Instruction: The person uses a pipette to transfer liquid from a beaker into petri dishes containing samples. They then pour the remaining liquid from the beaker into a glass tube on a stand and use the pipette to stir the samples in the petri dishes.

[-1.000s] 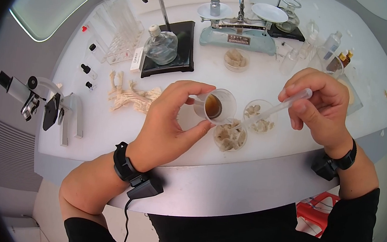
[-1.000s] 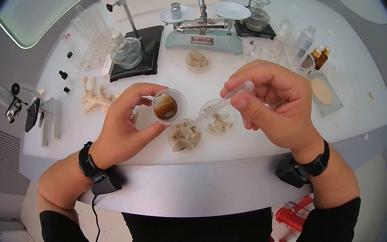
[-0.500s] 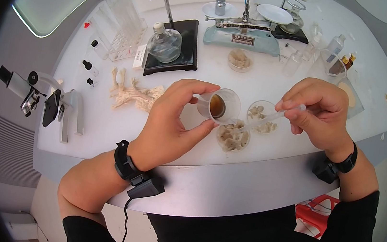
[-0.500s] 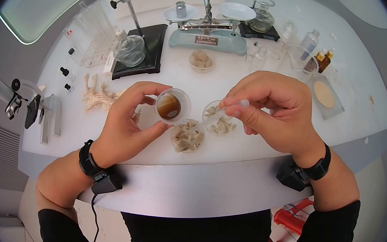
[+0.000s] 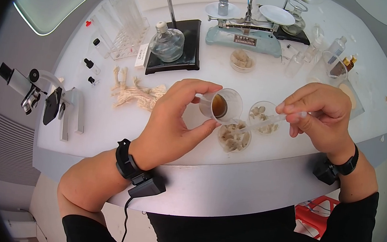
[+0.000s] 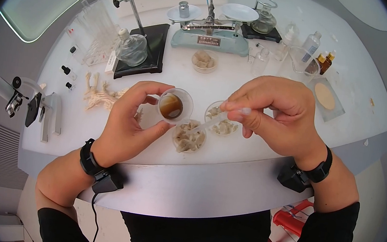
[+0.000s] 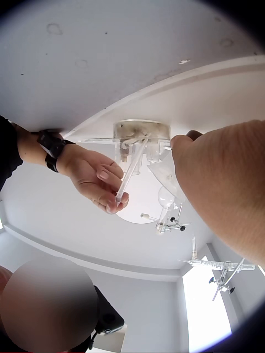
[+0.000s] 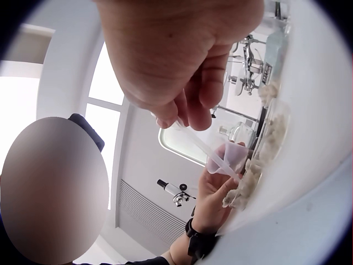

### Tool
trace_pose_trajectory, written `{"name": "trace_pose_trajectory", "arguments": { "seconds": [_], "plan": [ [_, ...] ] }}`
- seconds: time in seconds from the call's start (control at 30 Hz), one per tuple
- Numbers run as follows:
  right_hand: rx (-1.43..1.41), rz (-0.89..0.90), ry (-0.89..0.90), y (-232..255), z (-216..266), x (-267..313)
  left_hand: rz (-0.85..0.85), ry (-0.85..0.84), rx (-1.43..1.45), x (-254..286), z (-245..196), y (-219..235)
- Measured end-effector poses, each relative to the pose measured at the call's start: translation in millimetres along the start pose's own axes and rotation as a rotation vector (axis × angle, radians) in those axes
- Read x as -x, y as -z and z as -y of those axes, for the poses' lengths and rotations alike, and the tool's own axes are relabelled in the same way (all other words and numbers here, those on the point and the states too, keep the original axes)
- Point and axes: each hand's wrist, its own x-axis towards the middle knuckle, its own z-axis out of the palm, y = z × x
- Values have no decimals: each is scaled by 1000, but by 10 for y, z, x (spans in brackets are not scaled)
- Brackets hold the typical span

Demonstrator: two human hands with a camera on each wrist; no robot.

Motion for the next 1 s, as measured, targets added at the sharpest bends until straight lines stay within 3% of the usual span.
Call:
{"name": "trace_pose_trajectory", "arguments": {
  "seconds": [0.67,1.0],
  "plan": [
    [81,49,107,16,10,-18,2,1,-7,-5,0,-4],
    [15,-45,5,-7,-84,9,3,1,-3,1,-3,3]
  ]
}}
